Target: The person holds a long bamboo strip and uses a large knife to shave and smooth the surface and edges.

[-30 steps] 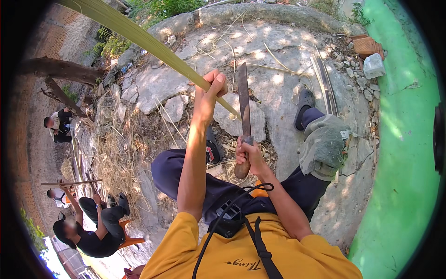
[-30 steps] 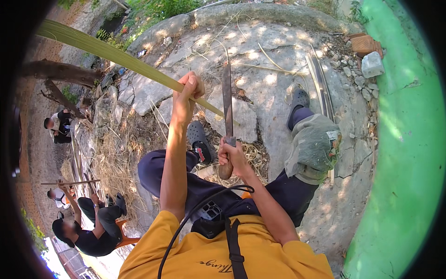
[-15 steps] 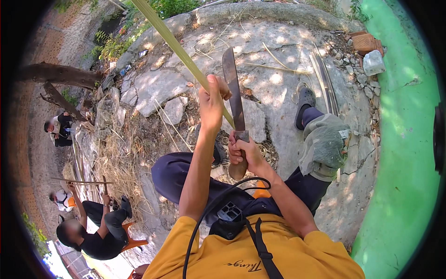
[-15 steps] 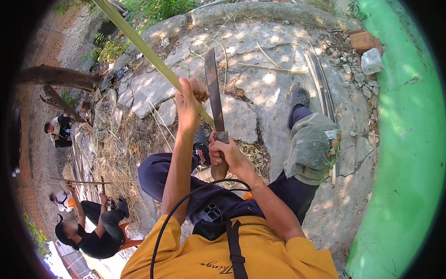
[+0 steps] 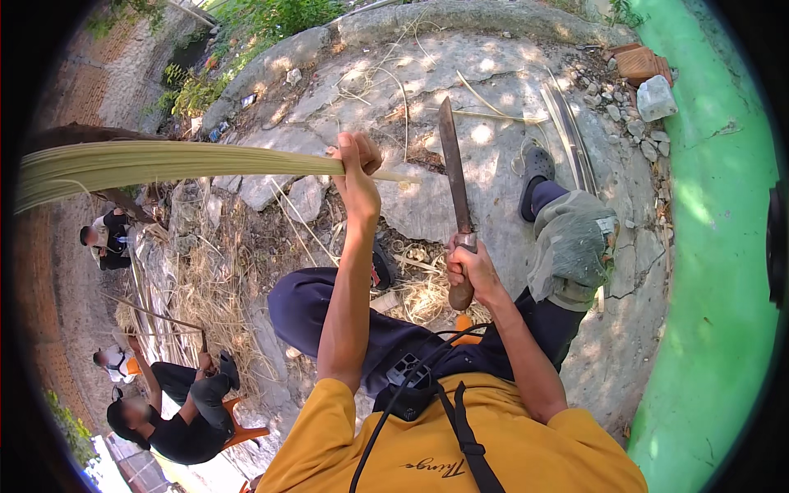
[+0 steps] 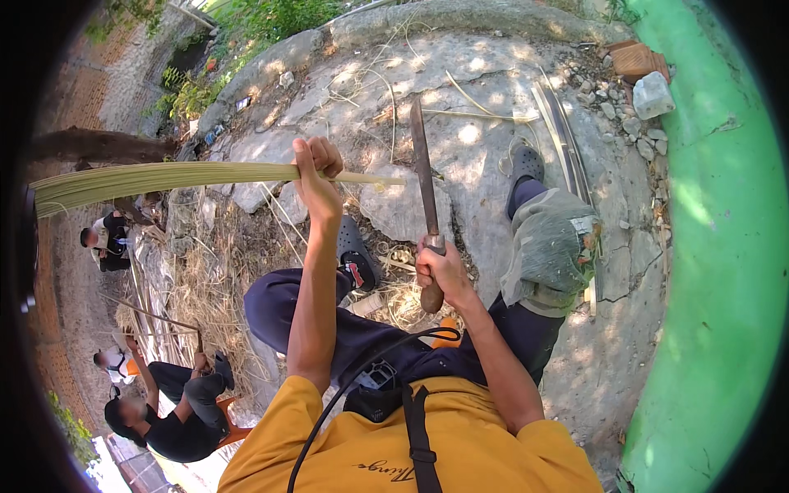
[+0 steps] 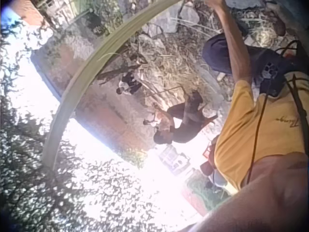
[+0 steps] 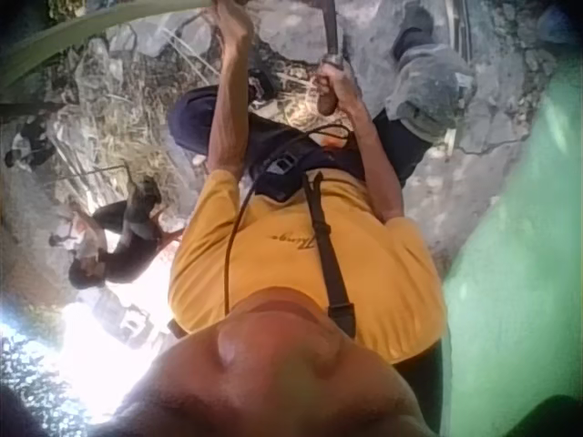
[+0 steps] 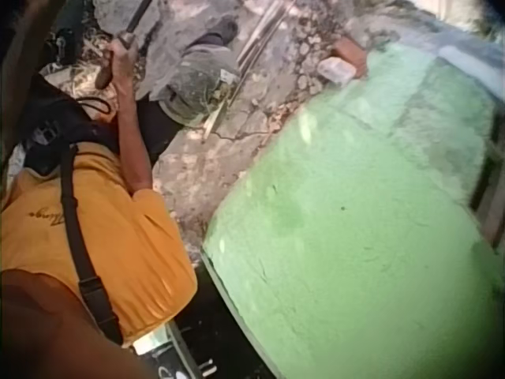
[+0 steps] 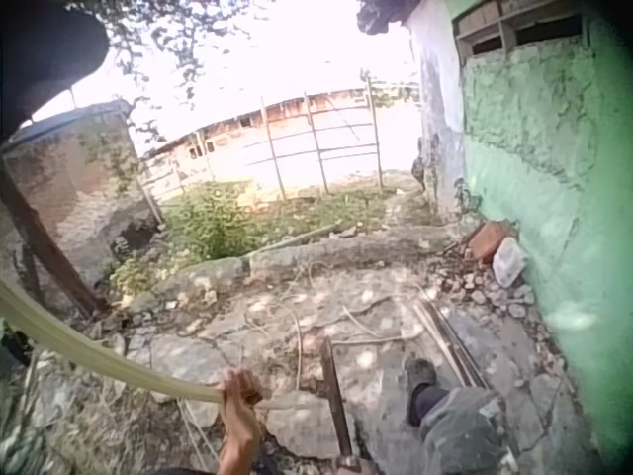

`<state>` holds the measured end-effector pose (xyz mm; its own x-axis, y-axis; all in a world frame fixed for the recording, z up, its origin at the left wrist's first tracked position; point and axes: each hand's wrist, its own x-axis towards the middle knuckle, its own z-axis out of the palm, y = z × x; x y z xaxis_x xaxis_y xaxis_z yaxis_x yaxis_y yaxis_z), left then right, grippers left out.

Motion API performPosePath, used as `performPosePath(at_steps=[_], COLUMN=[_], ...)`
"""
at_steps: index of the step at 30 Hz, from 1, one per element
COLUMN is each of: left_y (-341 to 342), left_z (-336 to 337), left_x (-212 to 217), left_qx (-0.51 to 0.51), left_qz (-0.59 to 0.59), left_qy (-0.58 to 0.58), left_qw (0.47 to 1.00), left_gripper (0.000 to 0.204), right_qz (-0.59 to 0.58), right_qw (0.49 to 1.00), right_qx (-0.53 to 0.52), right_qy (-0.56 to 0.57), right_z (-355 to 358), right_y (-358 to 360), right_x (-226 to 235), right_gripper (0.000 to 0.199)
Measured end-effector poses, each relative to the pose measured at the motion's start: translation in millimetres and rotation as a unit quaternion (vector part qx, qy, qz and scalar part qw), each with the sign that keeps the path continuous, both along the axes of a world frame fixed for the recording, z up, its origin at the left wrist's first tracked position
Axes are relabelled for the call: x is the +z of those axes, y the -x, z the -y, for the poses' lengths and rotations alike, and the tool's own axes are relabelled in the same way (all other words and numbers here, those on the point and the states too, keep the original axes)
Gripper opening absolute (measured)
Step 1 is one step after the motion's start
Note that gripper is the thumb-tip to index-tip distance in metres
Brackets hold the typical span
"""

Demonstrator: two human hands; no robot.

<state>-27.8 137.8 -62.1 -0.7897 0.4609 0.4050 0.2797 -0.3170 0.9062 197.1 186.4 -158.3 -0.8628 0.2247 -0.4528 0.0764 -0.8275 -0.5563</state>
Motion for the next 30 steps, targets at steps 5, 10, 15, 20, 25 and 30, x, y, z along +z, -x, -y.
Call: performPosePath(at_steps=[5,10,15,20,25,30], left_y=[-4.3,-15.6,-19.3,-28.8,-34.7,-39.3], left_z=[-7.9,-14.2,-14.5,-13.6,-10.7,-11.3], left_x=[-4.3,2.3,4.7,6.6,3.1,3.7], left_qx=[0.037,0.06,0.068,0.045,-0.001,-0.012], left_qz=[0.047,0.076,0.114,0.119,0.103,0.09], left_qy=[-0.01,-0.03,-0.075,-0.098,-0.098,-0.118], left_qw=[0.998,0.995,0.988,0.987,0.99,0.989], left_gripper=[0.058,0.06,0.062,0.061,0.063,0.063], right_qz=[0.047,-0.009,-0.048,-0.076,-0.094,-0.109], right_qw=[0.999,0.999,0.995,0.993,0.992,0.99], right_qx=[-0.011,0.026,0.083,0.086,0.081,0.076], right_qy=[-0.014,-0.015,0.008,-0.032,-0.02,-0.042], right_z=[7.7,19.9,24.7,23.1,22.6,16.6], right_y=[-4.0,3.9,27.4,47.0,47.0,43.4], right_x=[-15.7,-21.7,0.1,4.5,5.7,15.6], right_gripper=[0.006,0.009,0.01,0.012,0.014,0.015])
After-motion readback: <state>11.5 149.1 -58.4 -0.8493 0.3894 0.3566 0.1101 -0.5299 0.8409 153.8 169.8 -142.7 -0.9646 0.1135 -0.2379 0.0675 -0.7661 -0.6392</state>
